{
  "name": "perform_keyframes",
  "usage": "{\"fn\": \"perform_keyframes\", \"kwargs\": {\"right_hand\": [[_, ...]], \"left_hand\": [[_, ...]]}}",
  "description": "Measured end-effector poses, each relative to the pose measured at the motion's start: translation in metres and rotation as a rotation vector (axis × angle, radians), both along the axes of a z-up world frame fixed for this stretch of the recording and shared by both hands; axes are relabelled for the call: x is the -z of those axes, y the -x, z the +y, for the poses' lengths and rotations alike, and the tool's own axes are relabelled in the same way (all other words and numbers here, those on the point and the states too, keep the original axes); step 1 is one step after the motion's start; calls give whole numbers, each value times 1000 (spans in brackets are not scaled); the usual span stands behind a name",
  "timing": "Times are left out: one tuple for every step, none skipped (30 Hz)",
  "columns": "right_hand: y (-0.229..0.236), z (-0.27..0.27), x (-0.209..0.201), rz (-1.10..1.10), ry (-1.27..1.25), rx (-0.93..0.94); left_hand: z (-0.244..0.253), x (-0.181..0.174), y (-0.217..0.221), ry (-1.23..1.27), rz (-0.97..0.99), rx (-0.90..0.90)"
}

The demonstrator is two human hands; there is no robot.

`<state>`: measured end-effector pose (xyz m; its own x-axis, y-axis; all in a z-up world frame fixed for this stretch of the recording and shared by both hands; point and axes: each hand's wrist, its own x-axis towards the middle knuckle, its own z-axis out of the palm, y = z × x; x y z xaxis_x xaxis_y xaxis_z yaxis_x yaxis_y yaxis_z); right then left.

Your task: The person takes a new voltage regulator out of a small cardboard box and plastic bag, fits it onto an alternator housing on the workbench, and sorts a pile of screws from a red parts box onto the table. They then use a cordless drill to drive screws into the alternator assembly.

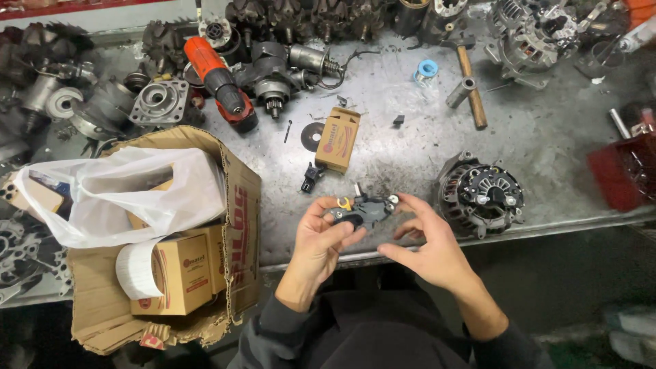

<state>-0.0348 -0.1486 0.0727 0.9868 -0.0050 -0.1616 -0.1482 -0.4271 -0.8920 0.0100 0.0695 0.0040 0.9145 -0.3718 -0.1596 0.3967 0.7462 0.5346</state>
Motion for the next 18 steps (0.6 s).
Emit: {"fn": "perform_keyframes", "kwargs": {"right_hand": [[3, -3, 1, -69, 31, 23], [4, -5, -2, -69, 33, 36], [5, -7, -5, -221, -49, -7], [6, -10, -8, -373, -130, -53], [8, -13, -12, -373, -123, -40], [9, -16, -16, -440, -20, -63], [10, -19, -21, -506, 86, -86], [11, -24, -18, -506, 95, -74], [14, -29, -14, -544, 148, -70], [17, -33, -11, -581, 202, -66], [19, -37, -11, -577, 207, -55], [21, -41, -11, -525, 171, -32], [22, -44, -11, -473, 132, -10], [24, -49, -11, -469, 135, 1], [25, -54, -12, -436, 88, -23], [26, -59, -12, -404, 41, -48], [27, -64, -9, -402, 41, -41], [28, -70, -6, -490, 85, -69]], "left_hand": [[-3, -4, 1, 27, 10, 57], [-6, -13, 3, 29, 9, 70], [-9, -21, 4, 16, 2, 125], [-13, -30, 6, 4, -6, 179], [-17, -31, 7, 8, -6, 193], [-21, -31, 9, -30, -28, 238], [-26, -31, 10, -68, -51, 281], [-31, -28, 9, -63, -53, 295], [-36, -25, 10, -85, -78, 316], [-40, -22, 11, -106, -103, 338], [-44, -22, 12, -104, -102, 350], [-48, -21, 12, -128, -111, 372], [-52, -21, 13, -154, -119, 393], [-56, -21, 13, -152, -117, 405], [-59, -21, 13, -173, -107, 443], [-62, -20, 13, -195, -98, 482], [-66, -19, 13, -195, -97, 489], [-70, -17, 13, -186, -65, 513]]}}
